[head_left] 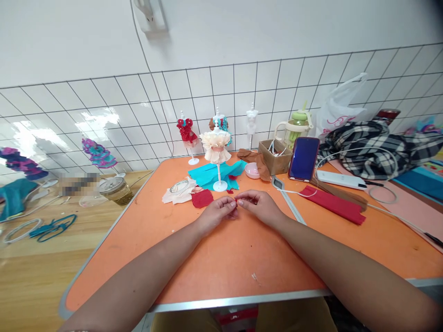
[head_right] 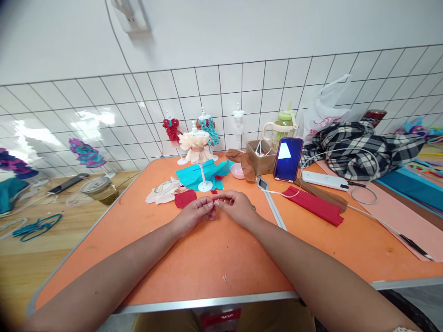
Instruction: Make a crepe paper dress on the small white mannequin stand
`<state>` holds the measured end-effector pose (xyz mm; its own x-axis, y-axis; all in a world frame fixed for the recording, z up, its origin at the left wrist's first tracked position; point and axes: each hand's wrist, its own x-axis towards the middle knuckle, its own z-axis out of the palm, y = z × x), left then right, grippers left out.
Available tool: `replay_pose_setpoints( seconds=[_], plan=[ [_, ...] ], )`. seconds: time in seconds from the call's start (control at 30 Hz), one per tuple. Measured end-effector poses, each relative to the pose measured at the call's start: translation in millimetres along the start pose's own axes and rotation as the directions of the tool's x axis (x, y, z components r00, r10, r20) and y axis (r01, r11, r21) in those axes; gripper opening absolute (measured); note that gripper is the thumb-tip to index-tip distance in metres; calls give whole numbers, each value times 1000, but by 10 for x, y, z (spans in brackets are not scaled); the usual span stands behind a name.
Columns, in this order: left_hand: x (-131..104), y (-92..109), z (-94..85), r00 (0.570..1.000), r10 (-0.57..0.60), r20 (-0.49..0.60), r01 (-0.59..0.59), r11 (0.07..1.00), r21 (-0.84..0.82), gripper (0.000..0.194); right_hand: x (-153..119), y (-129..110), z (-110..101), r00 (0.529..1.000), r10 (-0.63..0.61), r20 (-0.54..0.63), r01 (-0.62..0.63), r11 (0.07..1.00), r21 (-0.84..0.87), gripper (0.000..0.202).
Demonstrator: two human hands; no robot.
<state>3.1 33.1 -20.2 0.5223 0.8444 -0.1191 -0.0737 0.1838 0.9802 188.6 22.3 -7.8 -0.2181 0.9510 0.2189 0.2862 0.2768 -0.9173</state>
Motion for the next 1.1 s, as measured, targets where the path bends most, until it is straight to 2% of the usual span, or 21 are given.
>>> replay_pose_setpoints(
  seconds=[0.13,0.23,0.4,0.57,0.63,0.7,0.77,0.8,0.9,1.1],
  plan=[
    [-4,5,14,1000,16,12,-17,999,32,35,-3,24,41,996,89,8,-89,982,169,26],
    [-7,13,24,1000,27,2,-28,999,20,35,11,74,31,993,120,17,-120,967,223,27],
    [-17,26,20,1000,13,-8,-14,999,-46,33,17,84,20,995,98,31,-101,985,137,26],
    [-27,60,-41,1000,6,5,-5,981,-195,41,-1,28,31,996,61,72,-65,996,60,24],
    [-26,70,-60,999,18,-30,-21,993,-113,38,-8,19,25,993,75,88,-73,997,-26,21],
    [-23,75,-63,996,36,-77,-31,997,68,34,-12,19,15,990,94,106,-85,992,-92,19],
    [-19,74,-52,993,56,-108,-33,979,203,32,-13,24,10,990,96,108,-85,991,-101,18],
    [-16,70,-44,991,65,-118,-38,975,217,31,-13,27,13,991,92,101,-83,992,-95,19],
    [2,45,-17,984,83,-154,-68,992,105,31,-16,38,51,994,93,65,-90,995,-51,20],
    [27,4,21,981,53,-186,-85,982,-166,30,-32,42,170,986,163,46,-169,962,215,28]
  ],
)
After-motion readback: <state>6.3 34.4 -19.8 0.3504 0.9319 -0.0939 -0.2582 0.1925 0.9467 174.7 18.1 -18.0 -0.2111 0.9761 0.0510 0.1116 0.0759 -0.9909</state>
